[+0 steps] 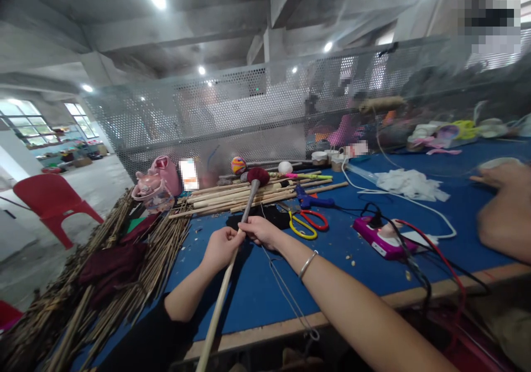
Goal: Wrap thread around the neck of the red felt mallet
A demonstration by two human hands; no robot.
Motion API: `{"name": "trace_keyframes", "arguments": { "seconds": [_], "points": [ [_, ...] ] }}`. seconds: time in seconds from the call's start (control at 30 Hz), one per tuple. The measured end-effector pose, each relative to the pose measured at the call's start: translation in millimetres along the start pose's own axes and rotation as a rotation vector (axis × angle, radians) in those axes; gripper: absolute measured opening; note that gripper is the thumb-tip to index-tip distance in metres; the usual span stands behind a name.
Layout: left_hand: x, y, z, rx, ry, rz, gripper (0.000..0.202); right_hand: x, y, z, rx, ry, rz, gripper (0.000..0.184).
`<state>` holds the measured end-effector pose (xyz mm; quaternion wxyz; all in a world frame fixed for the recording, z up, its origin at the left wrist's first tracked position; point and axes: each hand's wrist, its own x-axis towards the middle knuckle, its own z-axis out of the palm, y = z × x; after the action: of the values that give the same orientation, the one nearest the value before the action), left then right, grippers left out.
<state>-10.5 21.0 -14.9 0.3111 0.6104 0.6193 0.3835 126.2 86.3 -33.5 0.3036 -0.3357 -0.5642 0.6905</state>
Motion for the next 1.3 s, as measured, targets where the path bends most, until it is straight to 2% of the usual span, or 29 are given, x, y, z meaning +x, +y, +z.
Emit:
{"name": "trace_keyframes", "arguments": {
  "seconds": [0.1,0.17,0.23,0.3,0.4,0.47,0.63,0.73,0.83,0.93,1.0,1.2,1.3],
  "points": [
    [0,0,3.3,-0.221,-0.108,-0.105,0.035,-2,-3,-1,0.050,-0.059,0.005,0.032],
    [-1,0,5.3,-0.343,-0.178,-0.179,0.036,-3,-3,-1,0.032,-0.055,0.003,0.031],
    [-2,0,5.4,-0.374,-0.212,-0.214,0.035,-4,-3,1,-0.010,-0.030,-0.007,0.029],
    [-2,0,3.3,-0.299,-0.179,-0.187,0.034,-4,-3,4,-0.061,-0.003,-0.012,0.027],
    [-1,-3,-1.3,-0.108,-0.047,-0.076,0.033,-3,-4,6,-0.108,0.018,-0.018,0.027],
    [1,-4,-2.7,-0.090,-0.026,-0.040,0.034,-3,-3,6,-0.095,0.013,-0.030,0.028],
    [3,0,2.0,-0.460,-0.185,-0.212,0.034,-3,-3,1,0.034,-0.044,-0.022,0.032],
    [2,3,2.7,-0.600,-0.256,-0.296,0.031,-4,-3,0,0.065,-0.058,-0.002,0.033],
    [0,2,-1.2,-0.514,-0.277,-0.274,0.028,-3,-3,0,0.044,-0.039,-0.002,0.032],
    [1,-2,-5.2,-0.263,-0.144,-0.142,0.030,-1,-1,1,0.012,-0.025,0.001,0.031],
    [2,-3,-6.1,-0.213,-0.092,-0.102,0.032,-1,-1,0,0.014,-0.021,-0.004,0.031],
    [-1,6,-5.3,-0.591,-0.319,-0.302,0.032,-3,-2,-2,0.097,-0.073,0.008,0.032],
    [-2,7,-7.1,-0.569,-0.367,-0.344,0.031,-2,-2,-1,0.037,-0.057,-0.003,0.031]
  ]
}}
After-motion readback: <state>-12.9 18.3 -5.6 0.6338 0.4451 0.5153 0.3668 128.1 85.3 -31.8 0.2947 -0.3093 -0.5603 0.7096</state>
